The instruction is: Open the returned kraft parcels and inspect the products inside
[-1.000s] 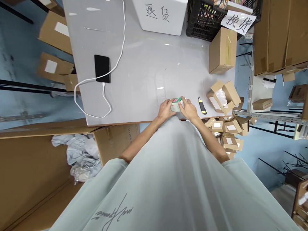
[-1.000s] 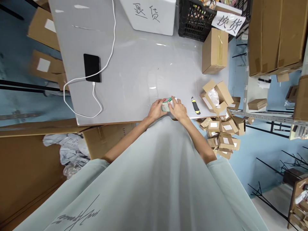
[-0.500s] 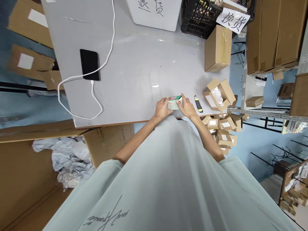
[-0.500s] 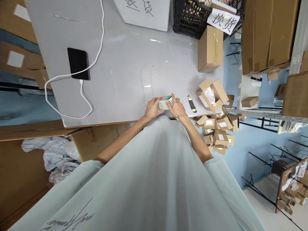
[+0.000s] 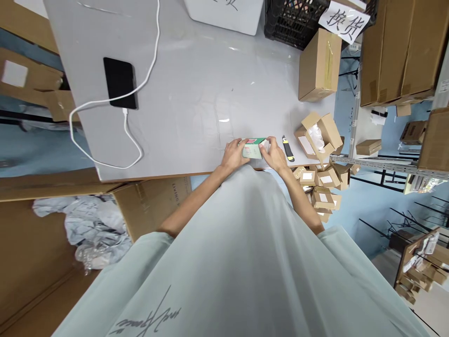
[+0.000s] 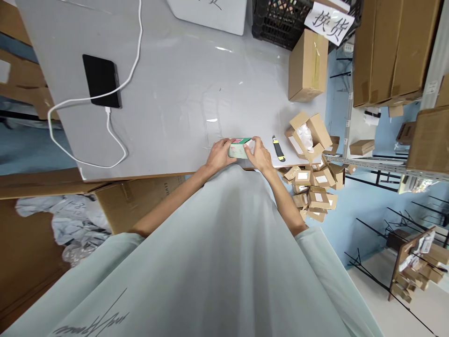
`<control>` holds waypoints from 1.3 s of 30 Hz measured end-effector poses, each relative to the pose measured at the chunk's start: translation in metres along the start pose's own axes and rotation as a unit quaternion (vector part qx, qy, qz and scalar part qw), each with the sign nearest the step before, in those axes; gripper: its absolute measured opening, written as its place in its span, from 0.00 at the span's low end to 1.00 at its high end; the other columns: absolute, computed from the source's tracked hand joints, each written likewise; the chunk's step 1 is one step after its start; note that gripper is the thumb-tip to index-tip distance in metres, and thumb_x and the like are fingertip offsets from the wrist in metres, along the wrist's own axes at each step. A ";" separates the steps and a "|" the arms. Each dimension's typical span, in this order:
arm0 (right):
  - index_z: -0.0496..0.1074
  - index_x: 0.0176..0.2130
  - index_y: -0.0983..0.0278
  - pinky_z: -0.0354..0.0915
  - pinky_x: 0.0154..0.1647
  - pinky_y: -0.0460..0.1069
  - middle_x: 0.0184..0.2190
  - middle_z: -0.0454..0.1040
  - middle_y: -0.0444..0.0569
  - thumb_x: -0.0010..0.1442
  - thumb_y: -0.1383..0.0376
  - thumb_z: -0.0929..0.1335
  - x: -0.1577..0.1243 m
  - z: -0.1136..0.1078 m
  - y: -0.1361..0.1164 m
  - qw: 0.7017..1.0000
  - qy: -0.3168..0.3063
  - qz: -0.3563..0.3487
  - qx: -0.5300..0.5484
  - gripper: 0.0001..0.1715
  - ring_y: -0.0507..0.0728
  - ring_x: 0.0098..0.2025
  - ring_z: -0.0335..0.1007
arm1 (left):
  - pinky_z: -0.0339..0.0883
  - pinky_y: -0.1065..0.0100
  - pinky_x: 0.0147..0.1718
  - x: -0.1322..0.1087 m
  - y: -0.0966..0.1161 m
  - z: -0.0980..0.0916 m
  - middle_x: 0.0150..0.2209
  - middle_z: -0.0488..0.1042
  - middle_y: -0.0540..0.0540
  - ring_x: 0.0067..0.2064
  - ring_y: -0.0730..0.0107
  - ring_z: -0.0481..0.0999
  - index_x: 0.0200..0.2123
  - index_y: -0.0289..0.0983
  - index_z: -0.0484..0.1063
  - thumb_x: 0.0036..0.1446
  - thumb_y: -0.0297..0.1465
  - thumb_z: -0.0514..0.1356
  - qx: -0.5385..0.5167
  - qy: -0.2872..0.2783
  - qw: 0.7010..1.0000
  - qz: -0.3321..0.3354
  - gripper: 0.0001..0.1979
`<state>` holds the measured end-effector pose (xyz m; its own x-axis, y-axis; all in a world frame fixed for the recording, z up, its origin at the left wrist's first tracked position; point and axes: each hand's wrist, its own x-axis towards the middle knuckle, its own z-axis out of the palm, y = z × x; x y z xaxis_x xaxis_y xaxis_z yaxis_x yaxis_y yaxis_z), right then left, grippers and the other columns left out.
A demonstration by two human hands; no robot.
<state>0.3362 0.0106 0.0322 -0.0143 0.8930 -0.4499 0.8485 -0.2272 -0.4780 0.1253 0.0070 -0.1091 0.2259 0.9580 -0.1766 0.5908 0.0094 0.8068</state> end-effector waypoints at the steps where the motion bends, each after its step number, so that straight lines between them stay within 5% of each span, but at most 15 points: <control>1: 0.64 0.75 0.59 0.77 0.67 0.70 0.73 0.75 0.64 0.81 0.38 0.62 0.000 0.000 0.000 1.000 0.004 -0.005 -0.001 0.40 0.76 0.64 0.82 | 0.59 0.29 0.78 0.000 0.000 0.000 0.72 0.75 0.33 0.75 0.27 0.71 0.74 0.47 0.73 0.48 0.31 0.76 0.009 -0.010 1.000 0.006 0.48; 8: 0.69 0.75 0.59 0.76 0.71 0.67 0.72 0.78 0.62 0.82 0.35 0.58 -0.002 0.008 0.002 1.000 0.014 -0.006 -0.023 0.42 0.73 0.67 0.81 | 0.54 0.23 0.79 -0.001 0.001 -0.003 0.75 0.72 0.31 0.77 0.23 0.68 0.76 0.46 0.72 0.50 0.31 0.76 0.030 -0.039 0.999 0.017 0.49; 15: 0.48 0.89 0.55 0.79 0.65 0.73 0.90 0.41 0.62 0.80 0.32 0.58 0.006 0.033 -0.014 0.998 -0.031 0.003 -0.057 0.55 0.78 0.66 0.83 | 0.64 0.34 0.77 0.002 0.006 -0.012 0.71 0.76 0.33 0.74 0.32 0.74 0.73 0.44 0.72 0.52 0.31 0.77 -0.001 -0.011 1.000 -0.004 0.45; 18: 0.49 0.89 0.51 0.77 0.71 0.70 0.89 0.50 0.58 0.79 0.33 0.63 0.025 0.025 -0.007 0.996 -0.059 -0.053 0.044 0.54 0.75 0.72 0.78 | 0.70 0.40 0.74 0.004 0.011 -0.027 0.68 0.80 0.35 0.71 0.35 0.78 0.69 0.43 0.75 0.50 0.33 0.78 -0.049 0.000 0.998 -0.046 0.42; 21: 0.51 0.89 0.51 0.76 0.74 0.66 0.84 0.64 0.58 0.74 0.30 0.69 0.042 0.015 0.007 0.973 -0.065 -0.080 0.206 0.61 0.70 0.68 0.82 | 0.77 0.44 0.67 0.005 0.016 -0.051 0.60 0.85 0.37 0.64 0.38 0.83 0.62 0.39 0.77 0.48 0.39 0.80 -0.149 -0.019 0.982 -0.116 0.38; 25: 0.51 0.89 0.55 0.75 0.74 0.68 0.81 0.67 0.65 0.60 0.28 0.79 0.042 0.008 0.015 0.936 -0.079 -0.067 0.336 0.78 0.71 0.69 0.80 | 0.80 0.45 0.62 -0.002 0.027 -0.086 0.59 0.86 0.35 0.60 0.43 0.87 0.63 0.37 0.75 0.50 0.51 0.79 -0.379 -0.051 0.910 -0.162 0.43; 29: 0.54 0.88 0.54 0.77 0.73 0.69 0.74 0.76 0.62 0.59 0.34 0.82 0.023 0.007 -0.001 0.887 -0.181 -0.080 0.418 0.74 0.70 0.69 0.81 | 0.82 0.43 0.61 -0.011 0.039 -0.112 0.58 0.87 0.33 0.60 0.40 0.88 0.63 0.36 0.78 0.52 0.59 0.78 -0.472 -0.060 0.864 -0.163 0.45; 32: 0.64 0.84 0.53 0.81 0.67 0.66 0.71 0.80 0.57 0.61 0.38 0.82 0.011 0.009 -0.019 0.865 -0.201 -0.096 0.449 0.65 0.68 0.63 0.85 | 0.82 0.43 0.60 -0.012 0.043 -0.124 0.58 0.87 0.33 0.61 0.39 0.87 0.66 0.38 0.78 0.50 0.57 0.81 -0.471 -0.055 0.867 -0.152 0.48; 36: 0.73 0.78 0.57 0.83 0.65 0.64 0.67 0.83 0.55 0.61 0.40 0.83 0.000 0.014 -0.032 0.856 -0.199 -0.087 0.469 0.57 0.69 0.63 0.84 | 0.81 0.47 0.60 -0.005 0.043 -0.139 0.59 0.86 0.40 0.64 0.46 0.86 0.78 0.51 0.68 0.53 0.57 0.81 -0.462 0.053 0.879 -0.108 0.54; 39: 0.72 0.79 0.57 0.82 0.67 0.64 0.67 0.84 0.55 0.62 0.40 0.82 -0.005 0.016 -0.033 0.846 -0.209 -0.072 0.485 0.56 0.70 0.67 0.82 | 0.81 0.47 0.59 0.002 0.039 -0.150 0.57 0.86 0.41 0.62 0.46 0.86 0.77 0.53 0.68 0.58 0.60 0.77 -0.436 0.097 0.890 -0.093 0.50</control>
<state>0.2995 0.0072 0.0386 -0.4386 0.7692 -0.4648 -0.0088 -0.5208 -0.8536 0.0328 0.0524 0.0063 -0.0007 0.9472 -0.3207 -0.2414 0.3110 0.9192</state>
